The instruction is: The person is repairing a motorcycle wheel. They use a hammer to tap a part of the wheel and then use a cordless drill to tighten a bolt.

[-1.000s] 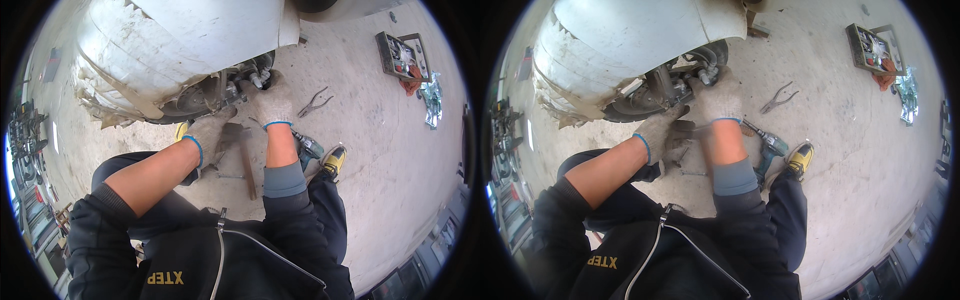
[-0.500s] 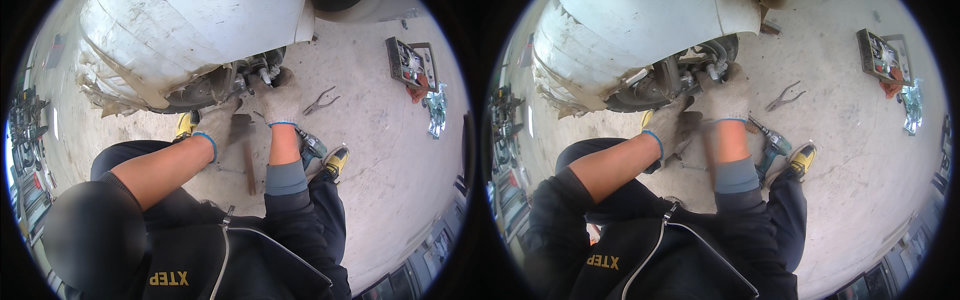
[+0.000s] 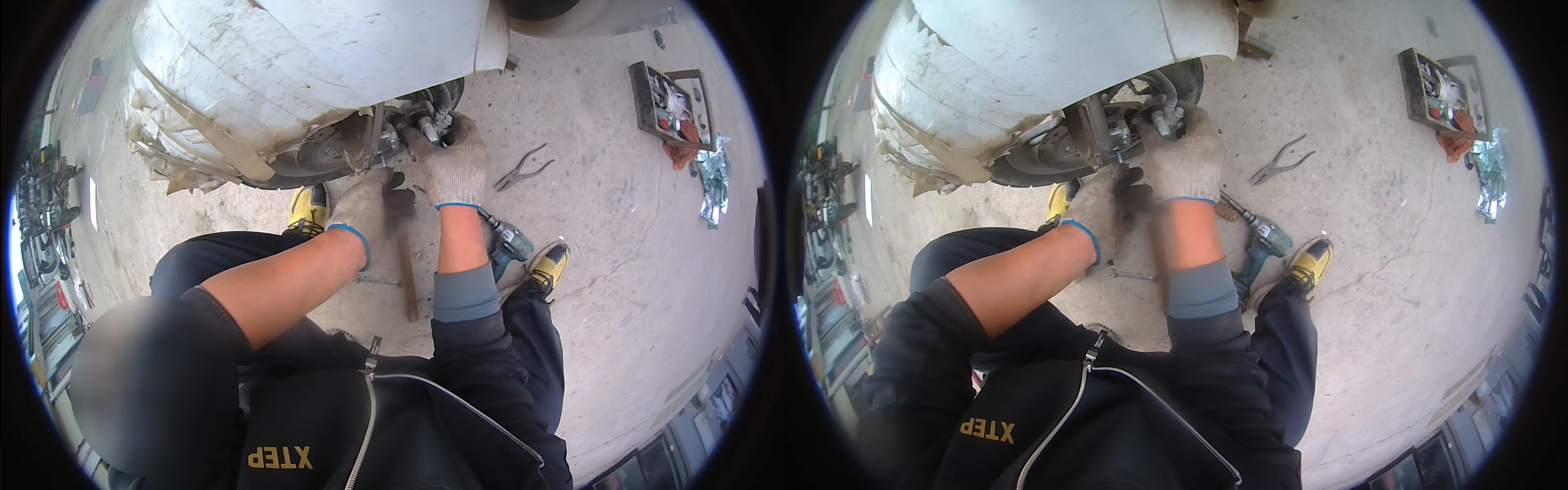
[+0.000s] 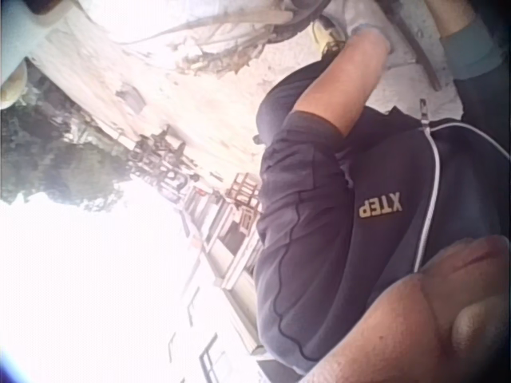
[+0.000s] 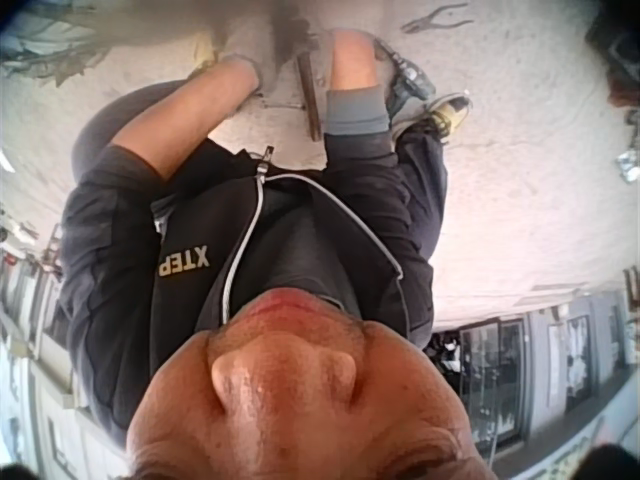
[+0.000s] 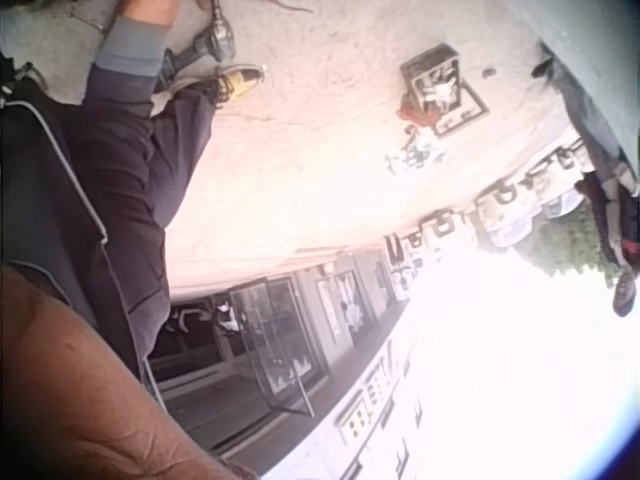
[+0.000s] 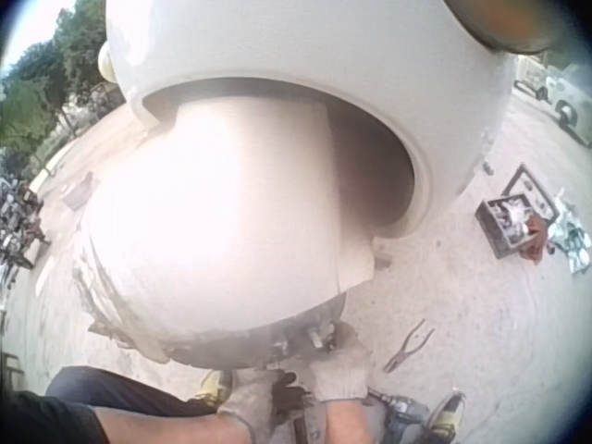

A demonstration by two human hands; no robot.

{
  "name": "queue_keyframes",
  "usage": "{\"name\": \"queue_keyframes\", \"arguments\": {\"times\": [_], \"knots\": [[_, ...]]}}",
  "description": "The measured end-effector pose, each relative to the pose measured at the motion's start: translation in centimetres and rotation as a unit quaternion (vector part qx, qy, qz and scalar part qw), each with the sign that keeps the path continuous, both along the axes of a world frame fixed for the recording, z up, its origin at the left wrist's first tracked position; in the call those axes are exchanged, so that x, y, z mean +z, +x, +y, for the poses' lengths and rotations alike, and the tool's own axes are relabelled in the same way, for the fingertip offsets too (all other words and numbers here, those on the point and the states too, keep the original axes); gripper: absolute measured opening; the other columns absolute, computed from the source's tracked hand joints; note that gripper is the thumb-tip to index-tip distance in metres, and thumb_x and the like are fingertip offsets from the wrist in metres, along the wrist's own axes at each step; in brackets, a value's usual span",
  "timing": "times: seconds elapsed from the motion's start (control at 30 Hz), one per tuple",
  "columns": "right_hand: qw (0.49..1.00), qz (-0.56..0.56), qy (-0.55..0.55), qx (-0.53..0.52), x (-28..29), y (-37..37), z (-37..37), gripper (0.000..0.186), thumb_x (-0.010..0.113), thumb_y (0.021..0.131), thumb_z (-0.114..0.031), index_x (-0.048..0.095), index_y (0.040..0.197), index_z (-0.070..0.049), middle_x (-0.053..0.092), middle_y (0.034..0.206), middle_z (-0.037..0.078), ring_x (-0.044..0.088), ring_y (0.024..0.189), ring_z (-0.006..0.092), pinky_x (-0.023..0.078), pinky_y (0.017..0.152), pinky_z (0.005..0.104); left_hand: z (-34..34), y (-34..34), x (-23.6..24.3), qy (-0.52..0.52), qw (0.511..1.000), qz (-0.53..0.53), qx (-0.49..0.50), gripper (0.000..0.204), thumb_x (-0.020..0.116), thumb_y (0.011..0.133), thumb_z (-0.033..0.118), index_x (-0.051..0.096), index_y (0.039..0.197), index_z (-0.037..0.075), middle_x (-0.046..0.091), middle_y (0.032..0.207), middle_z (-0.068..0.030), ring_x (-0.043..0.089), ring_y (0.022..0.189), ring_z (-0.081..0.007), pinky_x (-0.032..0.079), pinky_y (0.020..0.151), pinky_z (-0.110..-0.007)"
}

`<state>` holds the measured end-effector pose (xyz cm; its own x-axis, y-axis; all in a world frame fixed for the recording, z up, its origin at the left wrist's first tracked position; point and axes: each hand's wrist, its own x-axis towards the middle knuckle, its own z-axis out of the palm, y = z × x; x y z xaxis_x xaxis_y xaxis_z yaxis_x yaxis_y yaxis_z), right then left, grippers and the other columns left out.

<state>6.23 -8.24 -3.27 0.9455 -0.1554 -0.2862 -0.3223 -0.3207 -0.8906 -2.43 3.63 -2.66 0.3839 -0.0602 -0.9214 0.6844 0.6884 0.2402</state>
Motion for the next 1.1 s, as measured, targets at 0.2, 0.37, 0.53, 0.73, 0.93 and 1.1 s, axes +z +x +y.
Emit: {"name": "queue_keyframes", "arguments": {"times": [0.2,0.37,0.53,0.73,0.93,1.1], "knots": [[1.000,-0.002,0.017,-0.010,-0.1,-0.3,0.4,0.052,0.089,0.078,-0.025,0.070,0.115,0.006,0.079,0.100,0.016,0.073,0.088,0.0192,0.058,0.084,0.0336,0.6,0.3,0.8,0.064,0.997,-0.020,-0.042,0.051,0.054,0.109,0.036,0.051,0.153,0.009,0.057,0.146,-0.0196,0.061,0.123,-0.0309,0.050,0.103,-0.041],[0.999,0.002,-0.038,-0.017,0.1,-0.3,1.0,0.050,0.088,0.080,-0.024,0.070,0.116,0.006,0.079,0.099,0.015,0.073,0.088,0.0184,0.058,0.083,0.0334,0.5,0.8,1.0,0.031,0.999,-0.012,0.011,0.052,0.057,0.108,0.034,0.050,0.153,0.007,0.059,0.144,-0.0203,0.062,0.123,-0.0315,0.053,0.101,-0.042],[0.999,-0.004,-0.035,-0.014,0.1,-0.5,0.8,0.049,0.088,0.082,-0.023,0.069,0.116,0.007,0.079,0.101,0.015,0.073,0.088,0.0172,0.058,0.083,0.0329,-0.3,0.9,0.7,-0.069,0.995,-0.017,0.071,0.048,0.052,0.109,0.037,0.056,0.144,0.003,0.059,0.146,-0.0171,0.056,0.130,-0.0272,0.043,0.112,-0.037],[0.999,-0.027,0.021,-0.007,-0.7,-0.2,0.3,0.048,0.087,0.082,-0.020,0.069,0.118,0.007,0.079,0.105,0.016,0.074,0.092,0.0186,0.058,0.084,0.0331,0.2,1.6,-0.6,-0.099,0.969,-0.224,-0.016,0.047,0.038,0.113,0.040,0.051,0.146,0.009,0.047,0.161,-0.0152,0.045,0.141,-0.0272,0.034,0.117,-0.038],[0.996,-0.028,-0.038,-0.070,-0.5,-0.6,0.5,0.051,0.088,0.080,-0.015,0.069,0.124,0.005,0.078,0.109,0.015,0.074,0.096,0.0193,0.058,0.087,0.0331,-0.3,2.6,-0.5,-0.077,0.986,-0.144,0.018,0.038,0.047,0.111,0.036,0.058,0.137,0.010,0.064,0.139,-0.0139,0.060,0.118,-0.0253,0.047,0.100,-0.036],[0.996,-0.038,0.043,-0.074,-0.9,-0.2,-0.6,0.052,0.087,0.079,-0.013,0.070,0.125,0.004,0.078,0.111,0.017,0.075,0.097,0.0205,0.059,0.087,0.0341,-0.6,2.3,-0.2,-0.036,0.994,-0.058,0.087,0.037,0.061,0.106,0.034,0.062,0.134,0.010,0.073,0.118,-0.0121,0.065,0.100,-0.0232,0.051,0.087,-0.034]]}}
